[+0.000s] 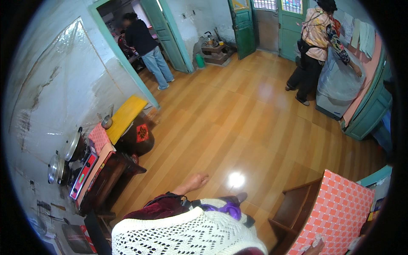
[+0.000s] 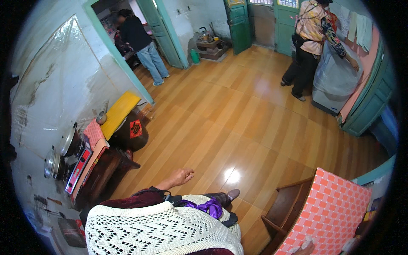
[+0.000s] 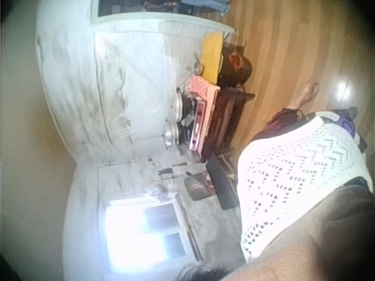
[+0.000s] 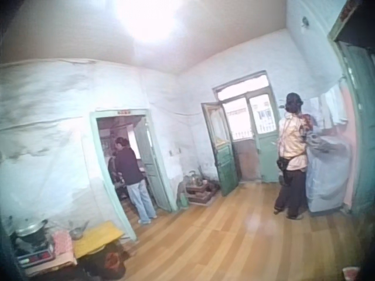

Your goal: The person wipes a patterned tablecloth and a yellow wooden surface with a white cloth. They move around the room, wiping different sections of the table and a nearby yellow surface.

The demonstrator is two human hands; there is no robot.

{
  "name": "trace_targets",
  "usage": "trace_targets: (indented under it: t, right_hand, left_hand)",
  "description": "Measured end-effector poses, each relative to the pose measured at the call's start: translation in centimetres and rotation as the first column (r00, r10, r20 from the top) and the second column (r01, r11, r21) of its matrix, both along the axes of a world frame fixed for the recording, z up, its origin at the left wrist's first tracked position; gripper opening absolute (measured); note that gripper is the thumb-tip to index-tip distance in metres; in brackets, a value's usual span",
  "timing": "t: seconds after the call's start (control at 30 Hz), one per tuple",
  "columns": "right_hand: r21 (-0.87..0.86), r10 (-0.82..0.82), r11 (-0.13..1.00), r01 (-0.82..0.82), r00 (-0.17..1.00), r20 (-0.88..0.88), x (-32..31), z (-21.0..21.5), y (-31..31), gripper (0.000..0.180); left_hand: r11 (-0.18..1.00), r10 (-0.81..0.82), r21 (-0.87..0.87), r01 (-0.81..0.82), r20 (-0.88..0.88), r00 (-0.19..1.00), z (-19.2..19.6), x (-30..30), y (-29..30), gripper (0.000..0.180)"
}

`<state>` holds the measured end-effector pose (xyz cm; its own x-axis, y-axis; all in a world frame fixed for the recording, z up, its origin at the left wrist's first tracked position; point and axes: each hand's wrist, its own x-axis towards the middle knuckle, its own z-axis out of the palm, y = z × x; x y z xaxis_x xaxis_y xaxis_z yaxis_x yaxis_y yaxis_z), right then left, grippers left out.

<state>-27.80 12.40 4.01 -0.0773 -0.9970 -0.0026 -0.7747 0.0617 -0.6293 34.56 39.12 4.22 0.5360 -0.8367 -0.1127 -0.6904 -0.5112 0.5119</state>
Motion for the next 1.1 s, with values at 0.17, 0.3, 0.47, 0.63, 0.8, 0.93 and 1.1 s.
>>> trace_targets:
  t: [0.17, 0.3, 0.47, 0.63, 0.8, 0.93, 1.1]
  right_hand:
    - [-0.081, -0.163, 0.985, 0.152, 0.974, -0.158, -5.6, -3.3, -3.0, 0.043]
    - [-0.316, -0.01, 0.935, -0.16, 0.88, -0.476, -2.0, -6.7, -5.5, 0.039]
    - [-0.073, 0.196, 0.973, -0.22, 0.949, -0.247, 0.0, 0.9, -3.6, 0.032]
    - [0.053, 0.112, 0.993, -0.103, 0.975, -0.194, -4.7, 6.6, -4.5, 0.034]
    - [0.14, -0.006, 0.989, 0.045, 0.964, -0.265, -13.5, 9.0, -10.6, 0.044]
    - [0.174, -0.178, 0.949, 0.264, 0.901, -0.395, -19.3, 8.2, -15.0, 0.044]
    - [0.203, -0.24, 0.898, 0.39, 0.822, -0.516, -21.1, 3.8, -18.2, 0.044]
  left_hand:
    - [0.998, 0.057, -0.002, -0.058, -0.142, 0.988, -3.7, 3.3, -3.7, 0.03]
    - [0.997, -0.005, -0.078, -0.007, -0.156, 0.988, -4.6, 5.1, -6.3, 0.027]
    - [0.994, -0.112, -0.047, 0.103, -0.246, 0.963, -4.4, 1.8, -6.4, 0.028]
    - [0.987, -0.157, -0.049, 0.15, -0.234, 0.959, -4.5, -1.4, -6.1, 0.028]
    - [0.996, -0.068, 0.045, 0.083, -0.27, 0.961, -4.4, -3.4, -7.0, 0.028]
    - [0.995, -0.082, 0.037, 0.093, -0.227, 0.97, -3.5, -6.0, -7.3, 0.028]
    - [0.981, -0.002, 0.189, 0.044, -0.22, 0.975, -1.7, -8.7, -8.8, 0.031]
